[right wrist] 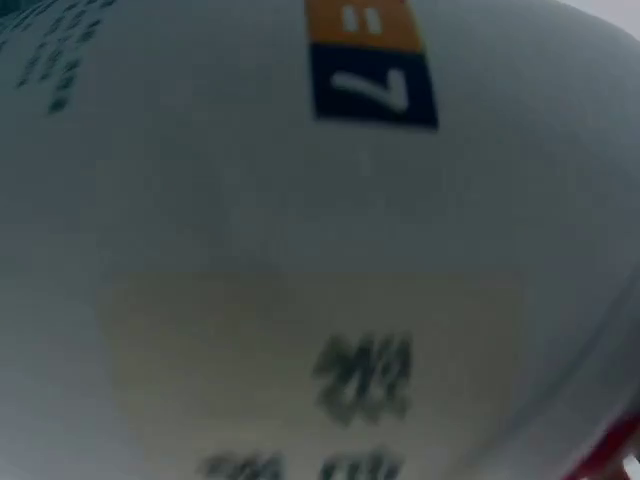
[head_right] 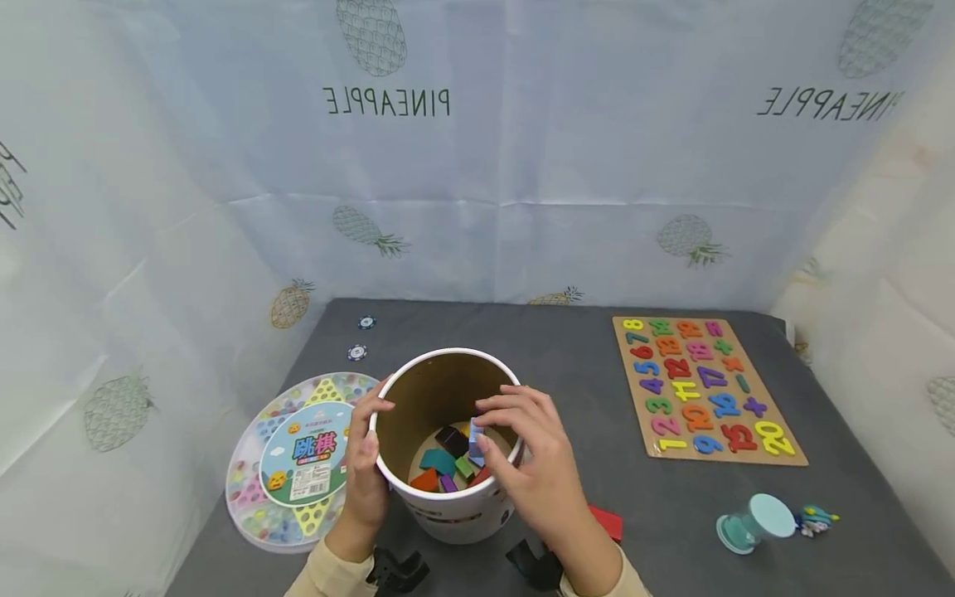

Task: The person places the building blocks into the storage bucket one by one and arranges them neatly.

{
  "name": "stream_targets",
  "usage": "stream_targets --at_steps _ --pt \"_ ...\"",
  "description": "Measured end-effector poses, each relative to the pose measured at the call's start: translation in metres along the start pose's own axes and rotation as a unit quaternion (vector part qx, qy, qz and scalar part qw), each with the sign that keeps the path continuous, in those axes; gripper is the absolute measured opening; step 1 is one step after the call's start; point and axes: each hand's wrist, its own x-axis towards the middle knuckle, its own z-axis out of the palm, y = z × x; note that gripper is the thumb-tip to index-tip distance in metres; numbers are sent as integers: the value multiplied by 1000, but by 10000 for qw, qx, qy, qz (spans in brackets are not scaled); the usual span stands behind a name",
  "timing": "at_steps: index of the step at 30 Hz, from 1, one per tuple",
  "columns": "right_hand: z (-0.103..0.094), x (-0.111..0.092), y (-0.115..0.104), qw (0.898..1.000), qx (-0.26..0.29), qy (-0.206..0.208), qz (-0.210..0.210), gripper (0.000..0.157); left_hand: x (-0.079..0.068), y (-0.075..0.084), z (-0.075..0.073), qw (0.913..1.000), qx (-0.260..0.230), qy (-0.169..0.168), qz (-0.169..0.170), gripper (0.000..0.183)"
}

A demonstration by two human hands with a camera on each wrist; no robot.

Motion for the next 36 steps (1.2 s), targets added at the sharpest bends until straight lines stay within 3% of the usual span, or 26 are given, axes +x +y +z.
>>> stream_targets --at_steps 4,6,8,11,15,17,19,23,26,32,34,36 --pt "-18 -25 29 9976 -330 453 402 33 0 -1 3 10000 -22 -33 -8 45" --pt "-32 -40 41 9900 -786 623 987 28 0 -1 4 10000 8 -39 -4 45" --pt "-48 -56 54 9745 -1340 486 1731 23 -1 -1 5 10000 57 -27 11 45" --pt "-72 -76 75 9331 -1973 -549 2957 23 -1 -1 4 9999 119 12 0 44" --pt "-96 -100 103 8759 -1797 -2142 3931 35 -2 1 2 9998 168 87 -41 44" --pt "-101 -114 113 8598 -1426 -2609 4152 41 -2 1 1 9998 171 124 -51 45" --pt "-100 -125 120 8517 -1124 -2942 4188 47 -3 1 0 9998 155 150 -36 45" --pt "-90 -138 124 8547 -984 -2974 4140 50 -2 1 -1 9998 132 172 28 46" --pt "-79 -140 121 8628 -1363 -2599 4116 43 -1 1 -2 9997 128 173 94 47" --pt "-71 -131 115 8613 -2015 -2281 4068 42 1 0 -1 9998 111 123 141 48" --pt "-74 -120 107 8734 -2170 -1933 3908 43 1 0 1 9998 81 113 139 47" --pt "-78 -101 92 8948 -2214 -1266 3663 41 1 0 2 9999 48 117 113 47"
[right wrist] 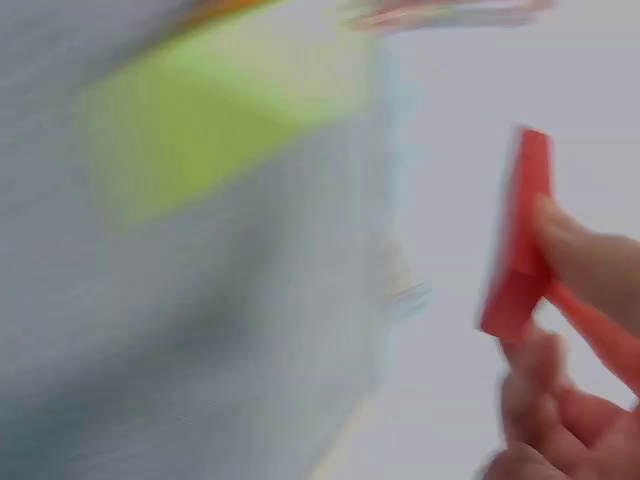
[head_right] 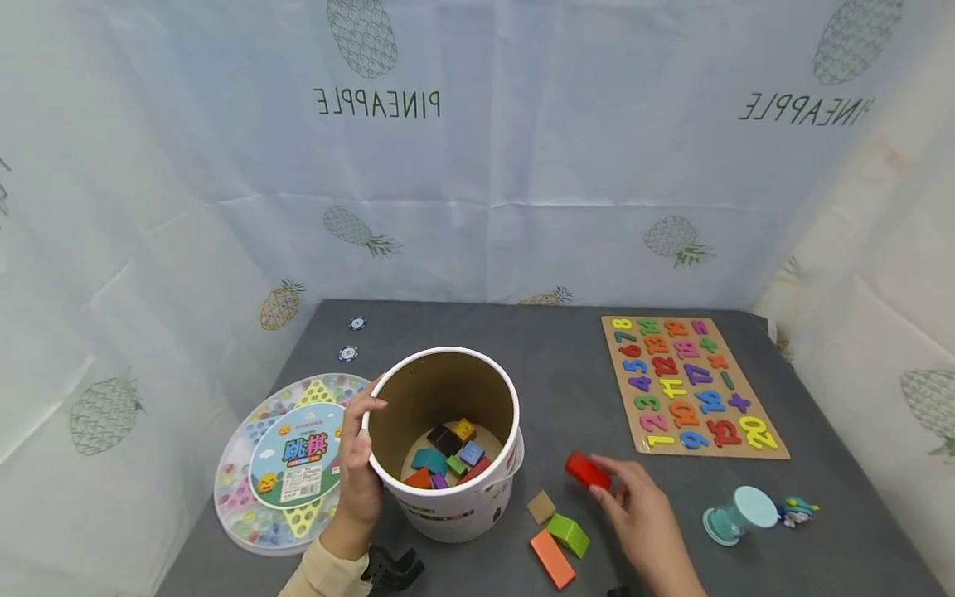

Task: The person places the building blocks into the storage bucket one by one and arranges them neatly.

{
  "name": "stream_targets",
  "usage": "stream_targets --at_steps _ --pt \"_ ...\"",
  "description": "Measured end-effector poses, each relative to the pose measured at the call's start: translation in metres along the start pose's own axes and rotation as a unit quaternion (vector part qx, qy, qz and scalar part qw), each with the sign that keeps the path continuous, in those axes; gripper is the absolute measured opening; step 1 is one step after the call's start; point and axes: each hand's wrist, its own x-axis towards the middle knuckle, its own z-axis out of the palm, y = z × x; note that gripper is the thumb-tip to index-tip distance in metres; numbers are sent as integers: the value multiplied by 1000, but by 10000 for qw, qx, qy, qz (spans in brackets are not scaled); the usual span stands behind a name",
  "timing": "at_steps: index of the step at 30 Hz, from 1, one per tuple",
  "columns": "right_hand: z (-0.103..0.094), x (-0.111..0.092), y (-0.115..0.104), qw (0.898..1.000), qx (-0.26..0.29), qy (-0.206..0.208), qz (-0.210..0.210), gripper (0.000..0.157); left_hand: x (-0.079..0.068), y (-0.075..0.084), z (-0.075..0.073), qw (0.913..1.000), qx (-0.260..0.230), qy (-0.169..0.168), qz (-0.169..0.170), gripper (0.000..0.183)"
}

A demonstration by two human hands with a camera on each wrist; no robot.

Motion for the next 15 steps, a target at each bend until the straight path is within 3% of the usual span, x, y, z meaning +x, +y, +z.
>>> stream_targets --at_steps 2,4,6,8,10,12,15 --pt "-15 4 -27 9952 517 765 -328 38 0 1 -1 9999 -51 3 -102 45" --pt "-26 8 -57 9811 1016 1381 -891 34 1 1 -2 9998 -98 14 -198 43" --pt "-31 12 -86 9628 1424 1639 -1610 33 1 1 -3 9995 -146 16 -278 42" --pt "-29 17 -111 9478 1606 1556 -2275 32 0 1 -4 9995 -158 21 -281 43" --pt "-21 22 -130 9418 1492 1304 -2716 28 -1 0 -4 9997 -121 31 -229 45" --pt "-12 25 -141 9400 1454 1107 -2882 23 -2 0 -3 9998 -100 18 -180 47" --pt "-4 25 -141 9417 1385 1201 -2821 20 -4 -1 -1 9999 -20 -46 -132 46"
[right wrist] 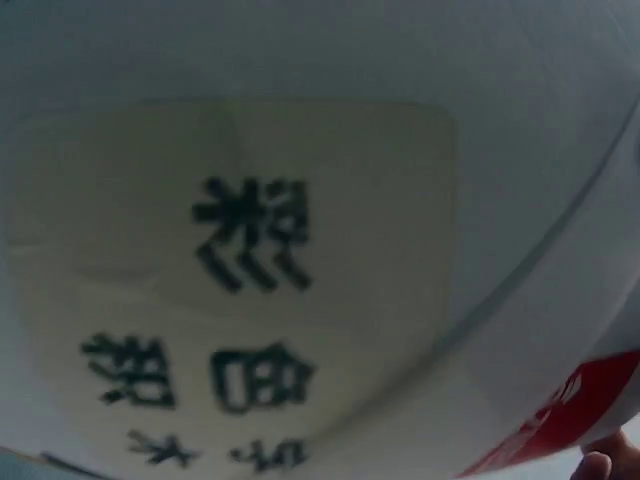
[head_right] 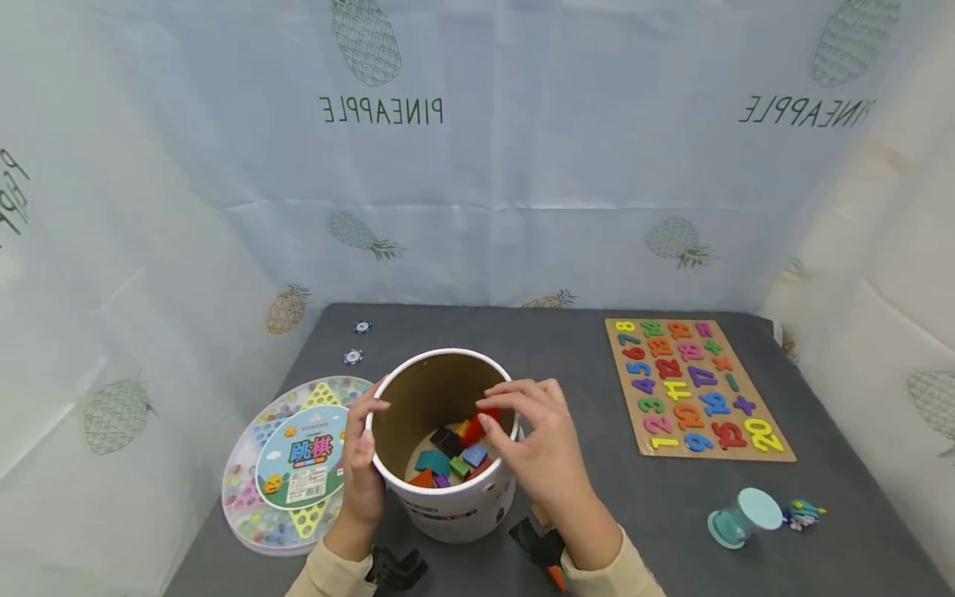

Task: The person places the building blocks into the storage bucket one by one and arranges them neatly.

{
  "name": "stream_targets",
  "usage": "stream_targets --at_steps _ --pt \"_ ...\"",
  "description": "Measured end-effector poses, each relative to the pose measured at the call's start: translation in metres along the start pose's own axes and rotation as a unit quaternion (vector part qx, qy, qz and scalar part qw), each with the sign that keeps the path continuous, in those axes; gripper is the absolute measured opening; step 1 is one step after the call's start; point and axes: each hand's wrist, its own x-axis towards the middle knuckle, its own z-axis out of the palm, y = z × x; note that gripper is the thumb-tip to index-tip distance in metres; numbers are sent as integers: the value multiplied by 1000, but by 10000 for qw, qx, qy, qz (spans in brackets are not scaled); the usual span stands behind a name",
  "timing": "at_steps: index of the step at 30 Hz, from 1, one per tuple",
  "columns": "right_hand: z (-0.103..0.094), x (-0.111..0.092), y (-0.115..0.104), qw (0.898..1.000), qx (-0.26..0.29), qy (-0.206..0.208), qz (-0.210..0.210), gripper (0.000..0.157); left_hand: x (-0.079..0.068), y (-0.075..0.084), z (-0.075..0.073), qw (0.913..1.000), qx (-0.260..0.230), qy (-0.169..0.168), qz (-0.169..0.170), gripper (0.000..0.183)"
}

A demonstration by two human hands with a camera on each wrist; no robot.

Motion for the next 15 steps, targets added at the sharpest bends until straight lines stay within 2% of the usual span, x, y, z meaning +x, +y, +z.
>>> stream_targets --at_steps 3,5,6,8,9,11,13,15 --pt "-5 -12 10 9991 72 395 124 24 -1 -1 3 10000 18 -63 2 45" --pt "-10 -24 20 9976 94 582 370 26 -1 -2 4 10000 56 -46 24 45" --pt "-13 -30 26 9965 80 620 563 26 -1 -2 4 10000 77 -23 37 45" --pt "-18 -44 39 9935 -45 423 1055 25 0 -2 4 9999 132 23 95 45" --pt "-20 -52 47 9904 -149 198 1361 24 1 -2 4 9998 149 33 119 45" --pt "-24 -67 62 9775 -290 -501 2027 23 1 -2 3 9997 158 63 166 45" --pt "-27 -83 78 9539 -427 -1496 2568 31 2 -2 3 9997 147 84 191 46" --pt "-27 -100 92 9236 -515 -2489 2871 46 2 -2 2 9997 124 122 193 47"
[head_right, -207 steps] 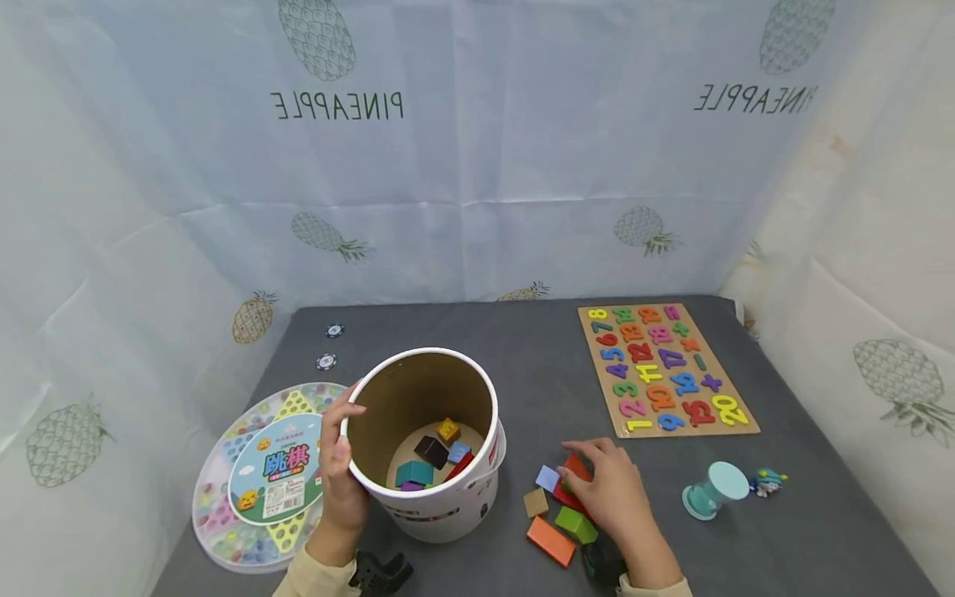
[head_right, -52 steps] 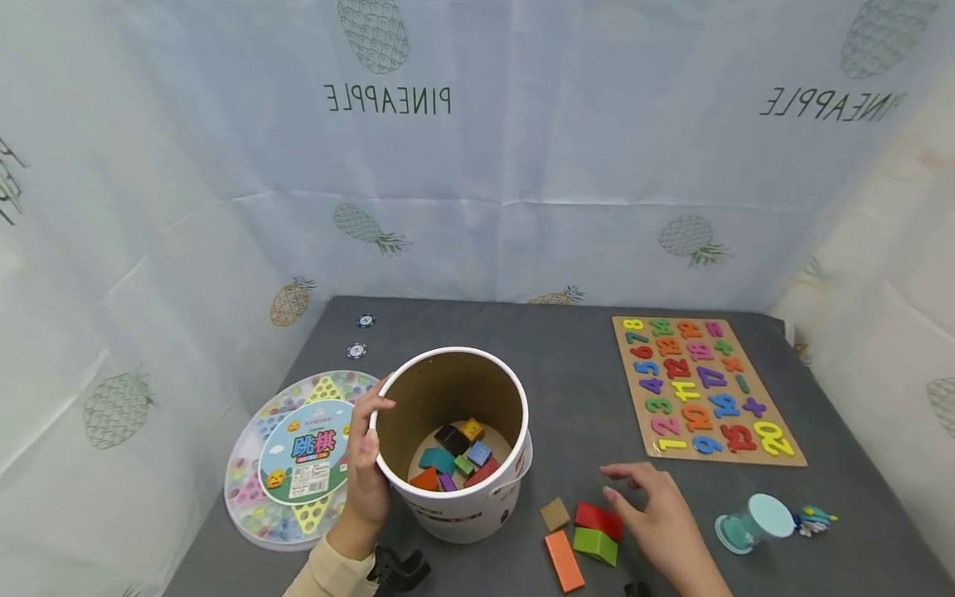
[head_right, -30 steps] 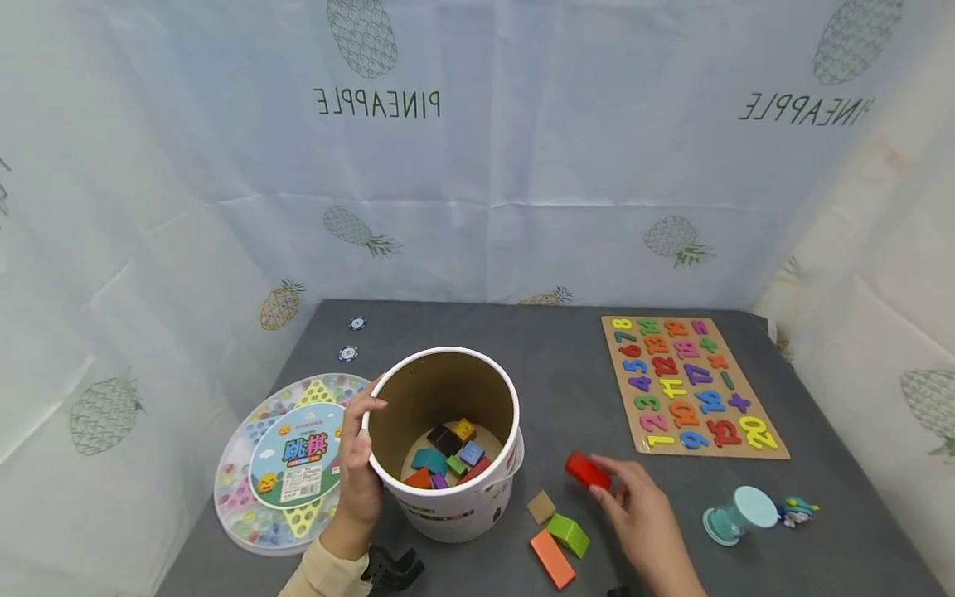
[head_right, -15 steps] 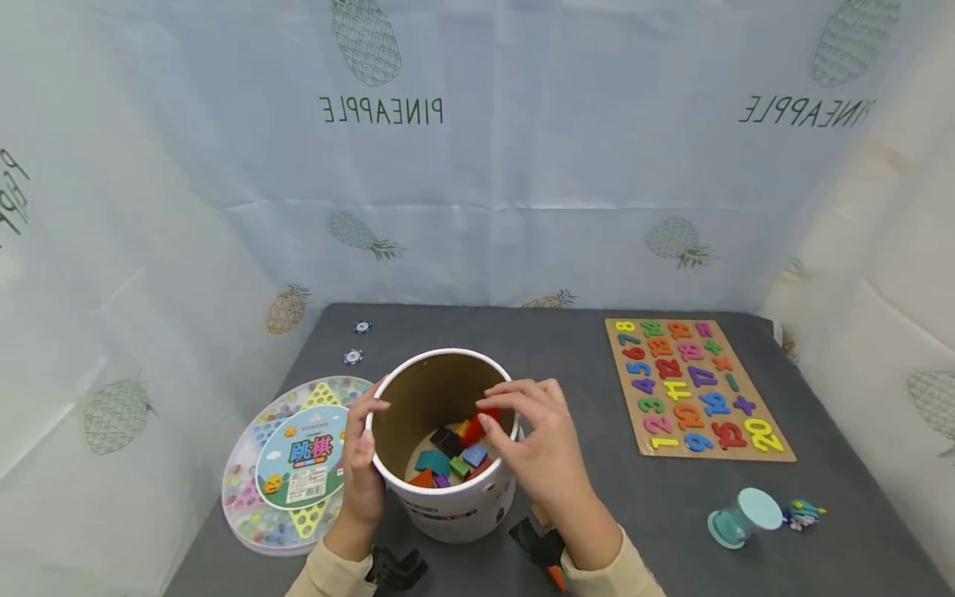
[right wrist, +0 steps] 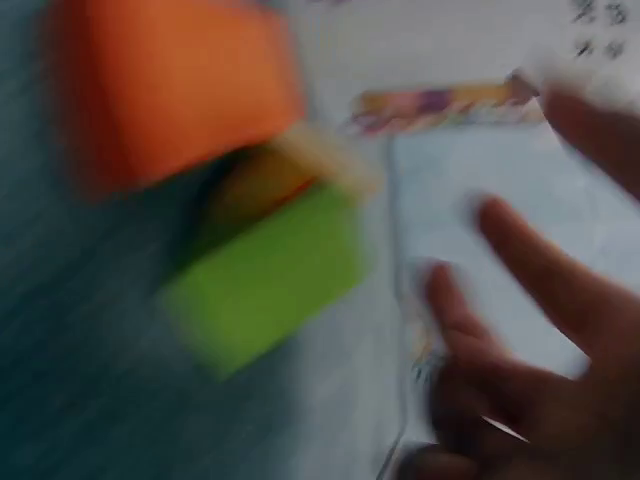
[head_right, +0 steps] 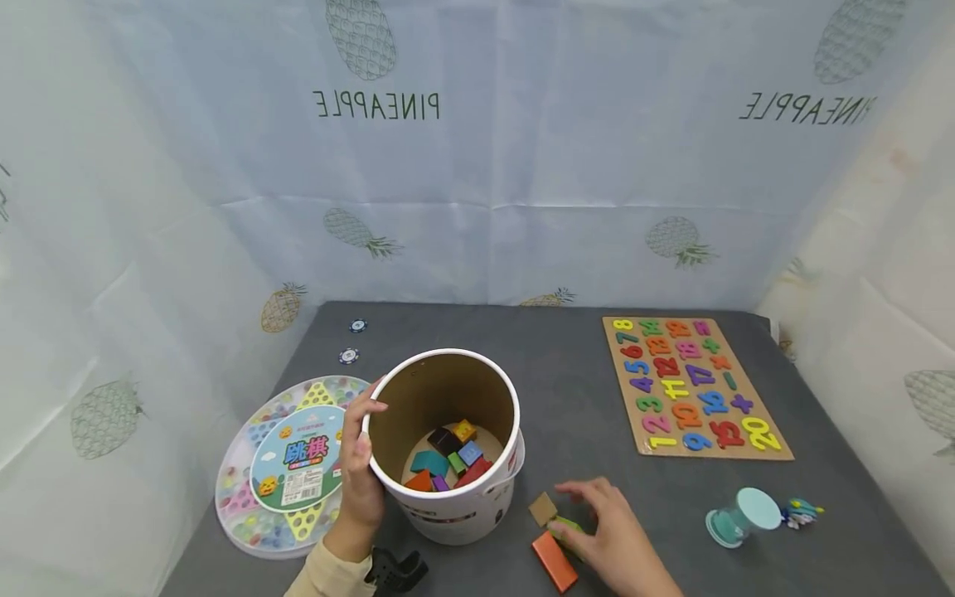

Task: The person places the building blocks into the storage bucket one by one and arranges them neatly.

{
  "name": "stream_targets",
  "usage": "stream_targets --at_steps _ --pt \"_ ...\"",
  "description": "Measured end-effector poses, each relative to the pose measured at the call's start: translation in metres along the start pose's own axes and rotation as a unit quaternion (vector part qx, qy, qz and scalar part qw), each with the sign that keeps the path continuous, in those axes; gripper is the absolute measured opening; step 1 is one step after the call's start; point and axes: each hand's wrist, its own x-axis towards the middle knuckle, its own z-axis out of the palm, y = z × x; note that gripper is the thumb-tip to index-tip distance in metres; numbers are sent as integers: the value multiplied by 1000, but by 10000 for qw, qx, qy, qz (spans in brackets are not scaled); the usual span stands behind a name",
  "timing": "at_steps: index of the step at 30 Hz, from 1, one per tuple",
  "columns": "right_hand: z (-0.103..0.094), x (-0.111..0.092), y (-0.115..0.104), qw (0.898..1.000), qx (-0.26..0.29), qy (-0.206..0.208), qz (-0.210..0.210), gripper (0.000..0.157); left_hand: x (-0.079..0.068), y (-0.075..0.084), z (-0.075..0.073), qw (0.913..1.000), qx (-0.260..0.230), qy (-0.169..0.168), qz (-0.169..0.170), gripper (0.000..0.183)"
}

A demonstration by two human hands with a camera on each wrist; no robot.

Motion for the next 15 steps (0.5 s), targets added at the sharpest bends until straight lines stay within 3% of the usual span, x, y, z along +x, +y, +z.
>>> stream_targets --at_steps 2,4,6,10,15 --pt "8 -6 17 9977 -195 -638 127 62 0 1 0 10000 -71 24 -26 46" --pt "15 -9 28 9952 -347 -908 125 71 0 2 0 9998 -194 8 -84 45" --pt "21 -9 32 9962 -375 -760 209 71 1 2 0 9996 -273 2 -116 45" --pt "26 -5 30 9974 -319 -264 594 57 2 2 0 9992 -347 -17 -182 46" --pt "24 -1 25 9953 -464 -3 851 46 1 3 1 9988 -394 -86 -278 45"
